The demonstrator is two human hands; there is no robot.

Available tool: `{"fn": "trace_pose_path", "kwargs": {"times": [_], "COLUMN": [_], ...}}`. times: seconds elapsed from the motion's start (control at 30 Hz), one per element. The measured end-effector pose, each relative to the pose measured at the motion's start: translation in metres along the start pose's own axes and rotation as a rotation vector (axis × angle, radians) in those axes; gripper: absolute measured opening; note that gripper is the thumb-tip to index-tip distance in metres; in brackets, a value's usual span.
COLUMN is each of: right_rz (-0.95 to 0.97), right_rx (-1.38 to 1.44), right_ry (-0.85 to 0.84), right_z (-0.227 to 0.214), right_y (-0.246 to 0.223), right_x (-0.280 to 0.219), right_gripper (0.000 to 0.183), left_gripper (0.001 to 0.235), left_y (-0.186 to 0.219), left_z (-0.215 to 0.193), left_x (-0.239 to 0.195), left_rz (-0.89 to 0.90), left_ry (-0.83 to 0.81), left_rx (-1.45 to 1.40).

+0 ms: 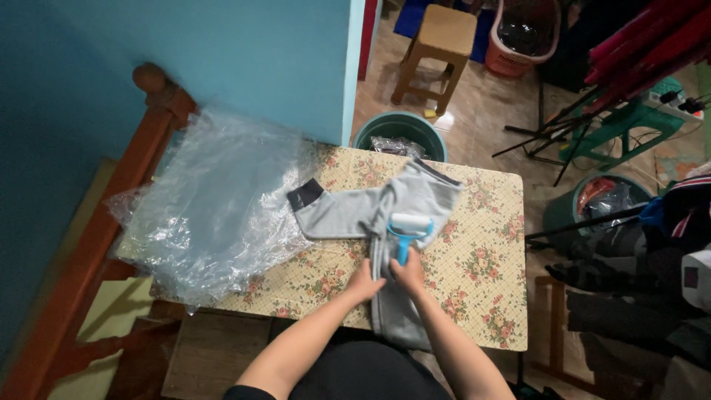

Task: The person uses a lint roller to remove lint from a gray sweatshirt laid on a table. They roll the tool over the body and sleeves, then fold the sweatshirt and continue rolling the folded garment before placing it on the table.

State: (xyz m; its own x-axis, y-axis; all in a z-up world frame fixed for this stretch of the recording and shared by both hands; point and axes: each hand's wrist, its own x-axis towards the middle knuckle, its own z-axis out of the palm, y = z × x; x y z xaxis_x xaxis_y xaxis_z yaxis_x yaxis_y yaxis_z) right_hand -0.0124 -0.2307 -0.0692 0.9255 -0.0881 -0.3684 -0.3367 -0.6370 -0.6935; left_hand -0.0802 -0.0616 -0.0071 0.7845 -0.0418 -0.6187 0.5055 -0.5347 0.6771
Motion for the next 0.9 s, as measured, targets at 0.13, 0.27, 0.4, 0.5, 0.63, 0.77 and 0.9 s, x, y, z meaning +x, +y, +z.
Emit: {"fn": "trace_pose_path", "kwargs": {"times": [0.13, 0.27, 0.4, 0.5, 0.63, 0.77, 0.9], "right_rz": [-0.124, -0.164, -0.121, -0.137, -0.034, 0.027, 0.047], "right_rx": [0.067, 0.062, 0.074, 0.06, -0.01, 0.005, 0.032], "right_ry": [-0.057, -0.058, 0.004, 0.029, 0.011, 0.032, 0.129], "right_z": [0.011, 0.013, 0.005, -0.014, -0.023, -0.048, -0.09], "right_y": [-0.039, -0.05, -0.024, -0.016, 0.024, 0.04, 0.007], "right_x": [-0.001, 0.011, 0.018, -0.001, -0.008, -0.026, -0.047], "right_gripper": [0.049, 0.043, 0.047, 0.047, 0.053, 0.046, 0.042], "left_gripper": [0.053, 0.026, 0.021, 0.036, 0.052, 0.028, 0.039], "left_y": [-0.029, -0.06, -0.075, -0.082, -0.117, -0.107, -0.111], "left_z": [-0.015, -0.037, -0.047, -0.033, -0.008, -0.015, -0.038], "left_x": [0.032, 0.044, 0.035, 0.035, 0.047, 0.023, 0.055], "left_rz": [-0.115, -0.1, -0.096, -0.143, -0.215, -0.172, -0.216], "left_ry": [0.179, 0.374, 0.481, 0.323, 0.072, 0.083, 0.191], "left_rx": [-0.044, -0.153, -0.215, -0.289, -0.202, -0.098, -0.286]}}
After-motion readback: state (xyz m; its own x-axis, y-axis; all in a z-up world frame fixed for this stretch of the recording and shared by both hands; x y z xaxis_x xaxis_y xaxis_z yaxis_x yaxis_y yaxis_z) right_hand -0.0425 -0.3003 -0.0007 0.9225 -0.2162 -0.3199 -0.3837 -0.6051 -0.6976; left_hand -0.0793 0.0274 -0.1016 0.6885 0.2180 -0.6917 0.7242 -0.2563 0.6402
